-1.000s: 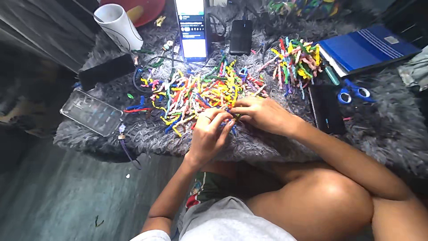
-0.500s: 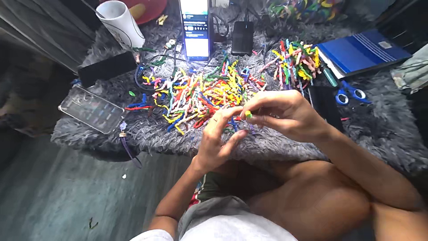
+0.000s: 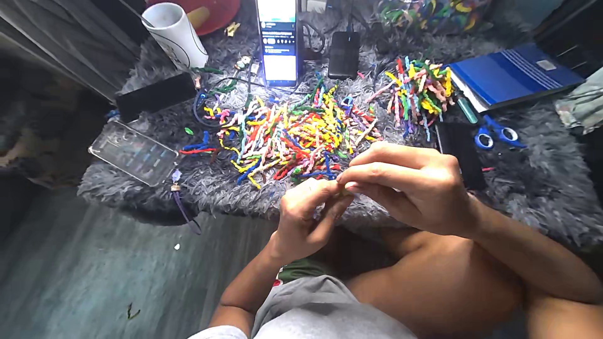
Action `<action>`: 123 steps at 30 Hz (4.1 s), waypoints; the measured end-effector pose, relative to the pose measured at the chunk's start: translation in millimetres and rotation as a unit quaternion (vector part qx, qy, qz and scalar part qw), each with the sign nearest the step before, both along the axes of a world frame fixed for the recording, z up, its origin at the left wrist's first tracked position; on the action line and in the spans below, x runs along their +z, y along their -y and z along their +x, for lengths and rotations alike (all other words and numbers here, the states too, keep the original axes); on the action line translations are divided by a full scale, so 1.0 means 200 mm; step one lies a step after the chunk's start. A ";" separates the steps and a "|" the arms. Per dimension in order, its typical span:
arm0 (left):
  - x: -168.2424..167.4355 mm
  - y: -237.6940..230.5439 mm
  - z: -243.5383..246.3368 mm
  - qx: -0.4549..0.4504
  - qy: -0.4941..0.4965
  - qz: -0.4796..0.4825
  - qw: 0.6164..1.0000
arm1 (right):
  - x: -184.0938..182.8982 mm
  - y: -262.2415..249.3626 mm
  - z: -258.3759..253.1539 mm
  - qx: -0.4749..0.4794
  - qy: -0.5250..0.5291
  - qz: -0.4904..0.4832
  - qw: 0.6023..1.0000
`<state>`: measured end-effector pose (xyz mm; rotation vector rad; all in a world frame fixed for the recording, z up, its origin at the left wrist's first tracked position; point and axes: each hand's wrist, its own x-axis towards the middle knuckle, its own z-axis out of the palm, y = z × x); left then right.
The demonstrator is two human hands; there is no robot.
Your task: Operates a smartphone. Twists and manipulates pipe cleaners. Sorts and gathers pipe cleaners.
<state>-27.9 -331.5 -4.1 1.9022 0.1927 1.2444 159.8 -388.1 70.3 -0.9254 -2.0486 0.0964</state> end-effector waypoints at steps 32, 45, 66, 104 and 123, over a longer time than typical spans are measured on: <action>0.00 -0.03 -0.01 -0.593 0.098 -0.450 0.661 | 0.02 0.04 -0.04 0.146 0.011 0.007 0.989; 0.19 -0.05 -0.14 -0.093 -0.126 0.044 0.987 | 0.04 0.02 0.05 0.064 -0.042 -0.219 0.973; 0.22 -0.11 -0.04 -0.227 -0.054 -0.185 0.955 | 0.02 0.05 0.00 -0.063 0.134 0.201 0.968; 0.19 0.07 -0.07 0.223 -0.097 0.269 0.932 | 0.07 0.06 -0.02 -0.004 -0.051 -0.035 0.998; 0.18 0.00 -0.06 -0.433 0.052 -0.269 0.859 | 0.06 0.04 -0.02 0.085 -0.130 -0.022 0.988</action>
